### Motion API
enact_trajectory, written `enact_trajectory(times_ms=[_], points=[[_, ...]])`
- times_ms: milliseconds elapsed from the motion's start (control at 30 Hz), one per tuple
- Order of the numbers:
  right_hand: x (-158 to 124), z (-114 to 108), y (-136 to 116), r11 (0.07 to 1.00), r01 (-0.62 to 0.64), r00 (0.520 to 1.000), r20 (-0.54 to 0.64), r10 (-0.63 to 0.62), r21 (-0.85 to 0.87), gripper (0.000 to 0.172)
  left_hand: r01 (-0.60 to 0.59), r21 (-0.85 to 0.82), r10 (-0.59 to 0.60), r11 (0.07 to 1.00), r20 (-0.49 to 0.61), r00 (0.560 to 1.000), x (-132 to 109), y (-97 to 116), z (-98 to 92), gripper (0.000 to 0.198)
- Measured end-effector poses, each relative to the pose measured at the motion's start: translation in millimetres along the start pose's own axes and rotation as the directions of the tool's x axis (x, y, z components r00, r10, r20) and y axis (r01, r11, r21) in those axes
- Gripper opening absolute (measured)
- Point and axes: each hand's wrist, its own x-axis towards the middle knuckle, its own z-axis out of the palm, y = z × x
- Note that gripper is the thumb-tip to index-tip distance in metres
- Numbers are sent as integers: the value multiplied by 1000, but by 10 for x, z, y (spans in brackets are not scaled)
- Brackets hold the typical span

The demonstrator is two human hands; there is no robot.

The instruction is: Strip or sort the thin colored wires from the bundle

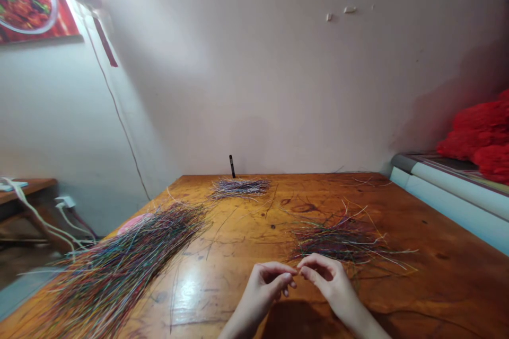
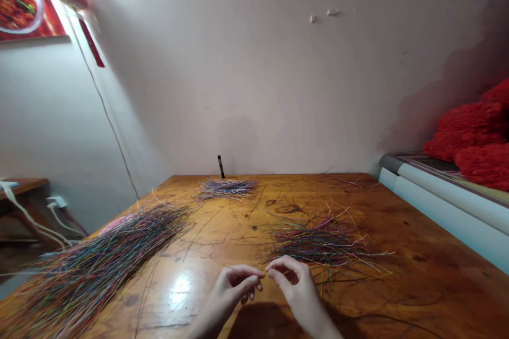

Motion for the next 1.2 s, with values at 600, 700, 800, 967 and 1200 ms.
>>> enact_trajectory(times_ms=[600, 700, 800, 967, 1200], points=[[-14, -51, -84, 987, 151, 980, 142, -143, -52, 17, 192, -68, -171, 979, 241, 955, -43, -6, -74, 35], [-9, -86, -98, 968, 223, 961, 193, -198, -117, 17, 212, -24, -196, 977, 291, 936, -53, -14, -111, 35], [-11, -97, -99, 961, 236, 958, 198, -206, -143, 18, 203, -34, -183, 978, 314, 932, -58, -12, -115, 36], [-16, -85, -112, 969, 217, 965, 175, -195, -120, 20, 195, -25, -178, 981, 307, 935, -62, 22, -93, 33], [-17, -81, -126, 969, 218, 964, 178, -196, -114, 18, 179, -57, -158, 982, 257, 953, -71, 11, -74, 28]])
